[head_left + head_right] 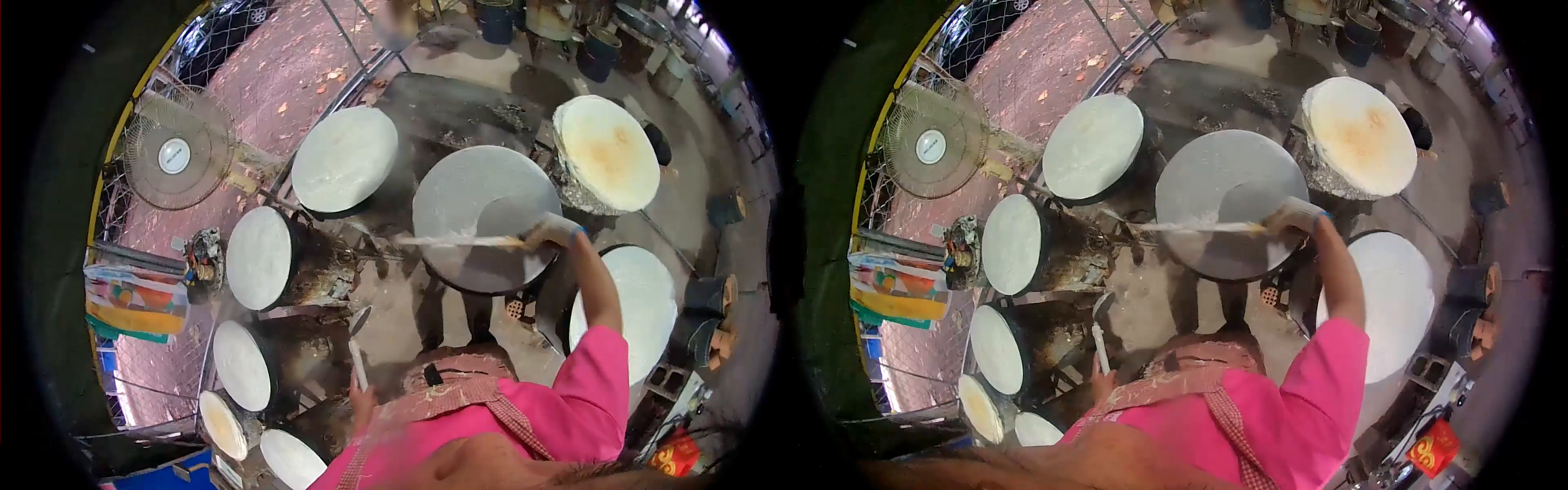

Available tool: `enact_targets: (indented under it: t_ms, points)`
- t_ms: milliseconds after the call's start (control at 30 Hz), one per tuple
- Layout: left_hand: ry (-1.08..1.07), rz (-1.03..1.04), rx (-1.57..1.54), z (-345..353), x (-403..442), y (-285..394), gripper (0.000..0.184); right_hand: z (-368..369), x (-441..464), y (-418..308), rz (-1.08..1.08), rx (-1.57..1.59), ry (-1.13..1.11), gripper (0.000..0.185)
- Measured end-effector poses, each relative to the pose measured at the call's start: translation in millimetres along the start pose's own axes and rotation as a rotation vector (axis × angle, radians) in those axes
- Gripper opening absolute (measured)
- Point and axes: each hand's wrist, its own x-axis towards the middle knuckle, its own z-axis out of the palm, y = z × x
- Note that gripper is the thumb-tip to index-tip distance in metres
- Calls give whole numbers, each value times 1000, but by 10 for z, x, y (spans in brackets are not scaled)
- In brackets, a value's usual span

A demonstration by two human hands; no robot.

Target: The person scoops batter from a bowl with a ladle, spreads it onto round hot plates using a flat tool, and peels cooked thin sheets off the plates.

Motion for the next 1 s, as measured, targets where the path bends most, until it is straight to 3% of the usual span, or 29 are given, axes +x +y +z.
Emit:
enact_targets:
  t_ms: [33, 100, 133, 167, 200, 233, 267, 333, 367, 433, 467, 533, 600, 667, 733, 767, 833, 900, 933, 1000]
  points:
    - [-18, 31, -24, -71, 26, -74, 70, -3, -379, 24, 17, 77, -28, 17]
    - [-80, 57, -62, -208, 58, -75, 69, -191, -1086, 505, 243, -134, -100, 22]
    - [-126, -26, -162, -321, 210, -281, 69, -110, -1587, 869, 338, 20, 131, 30]
    - [-120, -93, -99, -381, 311, -320, 70, -138, -2152, 1388, 100, 184, 125, 34]
    - [-195, 24, -117, -461, 371, -315, 70, 137, -2644, 1204, 139, 128, 177, 33]
    - [-250, -56, -135, -558, 444, -308, 69, 549, -2896, 1295, 234, 220, 362, 33]
    - [-268, -4, -59, -652, 547, -329, 69, 979, -3055, 1413, 331, 324, 558, 35]
    - [-299, 16, 32, -781, 848, -702, 67, 1866, -2927, 1731, 370, 596, 608, 45]
    - [-408, -95, -88, -880, 686, -319, 68, 2463, -2585, 981, 333, 477, 812, 51]
    - [-407, -57, -59, -1000, 742, -344, 71, 3226, -1667, 992, 259, 488, 919, 30]
    - [-412, -13, -101, -1045, 749, -376, 72, 3526, -1221, 1102, 130, 579, 911, 33]
    - [-426, -51, -149, -1111, 630, -234, 73, 3859, -359, 1025, -182, -82, 1052, 35]
    - [-361, -66, -123, -1309, 559, -215, 74, 4007, -184, 1383, -189, -536, 1294, 37]
    - [-373, 46, -93, -1418, 551, -259, 75, 3883, -783, 759, 260, -592, 969, 39]
    - [-414, 18, -221, -1555, 526, -290, 72, 3865, -1278, 682, 241, -659, 1037, 39]
    - [-451, 0, -283, -1582, 516, -316, 70, 3814, -1189, 1226, 118, -452, 1127, 39]
    - [-439, -43, -308, -1636, 681, -550, 64, 3789, -1086, 1210, 127, 38, 1154, 35]
    - [-504, -198, -449, -1699, 846, -835, 55, 3819, -717, 766, 44, 93, 1197, 29]
    - [-529, -247, -548, -1643, 820, -823, 49, 3729, -299, 953, 158, -343, 1157, 34]
    - [-531, -270, -707, -1643, 640, -645, 35, 3772, -10, 1239, 39, -673, 1003, 38]
